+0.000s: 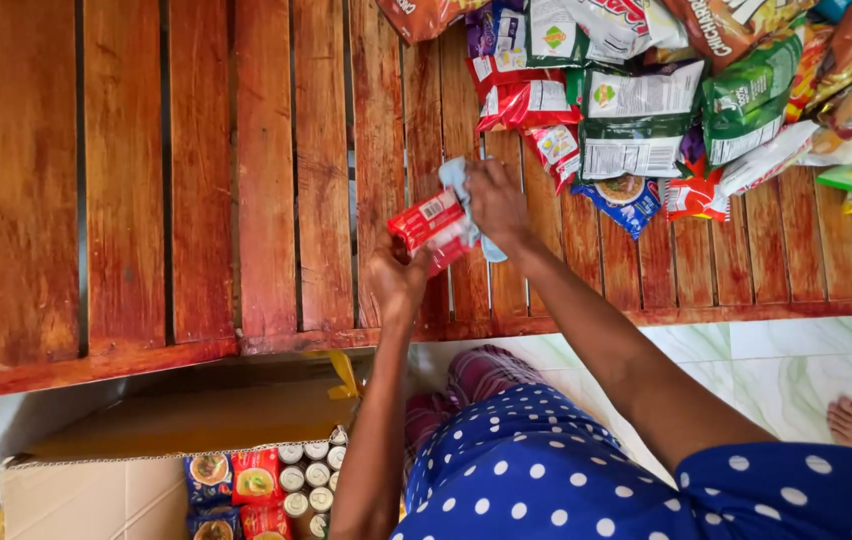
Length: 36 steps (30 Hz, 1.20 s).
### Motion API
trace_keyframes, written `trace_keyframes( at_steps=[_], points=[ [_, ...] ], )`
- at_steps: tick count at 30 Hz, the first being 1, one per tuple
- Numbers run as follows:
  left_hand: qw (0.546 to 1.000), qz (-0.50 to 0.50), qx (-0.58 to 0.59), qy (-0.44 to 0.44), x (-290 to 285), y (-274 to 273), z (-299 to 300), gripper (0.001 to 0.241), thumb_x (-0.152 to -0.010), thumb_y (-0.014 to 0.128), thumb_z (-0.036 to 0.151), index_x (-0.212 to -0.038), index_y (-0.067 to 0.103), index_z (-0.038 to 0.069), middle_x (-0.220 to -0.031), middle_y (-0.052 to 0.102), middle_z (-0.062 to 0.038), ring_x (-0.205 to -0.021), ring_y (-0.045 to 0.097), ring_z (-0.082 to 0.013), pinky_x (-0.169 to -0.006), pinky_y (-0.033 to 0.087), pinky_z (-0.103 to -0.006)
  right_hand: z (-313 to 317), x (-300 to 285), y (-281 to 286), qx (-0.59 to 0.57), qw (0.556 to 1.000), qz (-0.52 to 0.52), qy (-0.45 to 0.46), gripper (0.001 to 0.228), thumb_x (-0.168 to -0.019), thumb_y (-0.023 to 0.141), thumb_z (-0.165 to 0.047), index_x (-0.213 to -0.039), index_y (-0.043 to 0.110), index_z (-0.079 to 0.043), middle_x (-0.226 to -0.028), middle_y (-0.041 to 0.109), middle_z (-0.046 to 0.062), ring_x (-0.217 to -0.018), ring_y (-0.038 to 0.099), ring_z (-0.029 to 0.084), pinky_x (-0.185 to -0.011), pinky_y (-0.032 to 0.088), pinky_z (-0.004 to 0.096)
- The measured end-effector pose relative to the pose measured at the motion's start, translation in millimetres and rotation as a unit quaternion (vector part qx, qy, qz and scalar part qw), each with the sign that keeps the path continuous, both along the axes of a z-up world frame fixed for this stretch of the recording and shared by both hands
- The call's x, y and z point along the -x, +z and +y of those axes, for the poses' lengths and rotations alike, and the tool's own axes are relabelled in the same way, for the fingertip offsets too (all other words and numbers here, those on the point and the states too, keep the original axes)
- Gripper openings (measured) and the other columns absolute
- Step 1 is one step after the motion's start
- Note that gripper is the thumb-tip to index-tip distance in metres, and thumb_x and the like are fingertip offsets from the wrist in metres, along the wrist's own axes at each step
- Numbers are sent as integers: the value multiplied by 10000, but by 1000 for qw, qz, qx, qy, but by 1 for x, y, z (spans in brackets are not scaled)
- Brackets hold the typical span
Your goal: The person is wiping down various snack bags and noodle packages with a cloth before packing them neatly into a cardboard box.
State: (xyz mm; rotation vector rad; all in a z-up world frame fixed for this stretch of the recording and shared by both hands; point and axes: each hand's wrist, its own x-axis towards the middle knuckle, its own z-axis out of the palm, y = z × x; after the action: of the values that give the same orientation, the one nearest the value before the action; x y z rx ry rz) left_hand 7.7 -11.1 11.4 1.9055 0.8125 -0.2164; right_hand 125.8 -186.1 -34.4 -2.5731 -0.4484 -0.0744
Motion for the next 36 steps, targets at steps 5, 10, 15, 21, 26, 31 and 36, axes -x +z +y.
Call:
trace_keyframes(
  at_steps=[5,10,15,21,26,31,36],
  points=[
    [917,-318,-221,-92,25,15,15,497,-864,749,0,-1335,627,99,-1240,718,-96,-1038,666,-256,-836,584,-415,-8,-29,14,-352,931,-62,-76,222,-1064,590,-94,-1259,671,-25,-1193,715,143,-1101,679,305,-982,542,379],
    [793,-286,-436,-316,39,-20,24,525,-835,724,-1,-1341,702,139,-1432,681,-84,-1247,545,-280,-1011,475,-458,17,11,-4,-356,931,-75,13,147,-1028,624,-111,-1134,698,-41,-1247,712,113,-1177,685,297,-1045,525,399],
    [822,-322,-391,-262,56,-26,19,318,-814,744,125,-1132,752,109,-1240,701,-88,-1301,558,-343,-1157,413,-549,71,74,38,-64,973,-146,165,201,-932,683,-253,-1071,770,-135,-1289,679,43,-1216,580,297,-1008,454,483],
    [813,-308,-418,-262,50,-32,13,340,-854,747,128,-1192,757,164,-1322,699,-11,-1306,564,-297,-1172,379,-547,74,-3,-15,-72,991,-60,93,186,-1009,670,-235,-1092,774,-105,-1189,661,75,-1136,566,287,-933,472,461],
    [819,-292,-420,-259,45,-29,11,367,-844,764,119,-1203,756,197,-1343,696,20,-1326,565,-282,-1172,413,-491,51,-8,-26,-43,993,-71,83,186,-959,716,-299,-965,763,-119,-1029,637,90,-1023,564,283,-828,482,448],
    [825,-278,-410,-274,51,-21,16,363,-811,771,129,-1170,751,178,-1319,704,9,-1299,582,-295,-1128,444,-483,-3,-6,-26,42,991,-88,88,179,-977,715,-297,-1002,740,-122,-1073,606,83,-1029,558,267,-788,479,432],
    [824,-374,-391,-171,32,-27,16,179,-920,696,134,-1094,736,111,-1207,728,-34,-1170,635,-249,-1024,509,-508,-21,-15,27,110,971,-184,102,435,-850,724,-274,-1279,715,-209,-1387,573,40,-1301,503,318,-1029,439,524]
  ],
)
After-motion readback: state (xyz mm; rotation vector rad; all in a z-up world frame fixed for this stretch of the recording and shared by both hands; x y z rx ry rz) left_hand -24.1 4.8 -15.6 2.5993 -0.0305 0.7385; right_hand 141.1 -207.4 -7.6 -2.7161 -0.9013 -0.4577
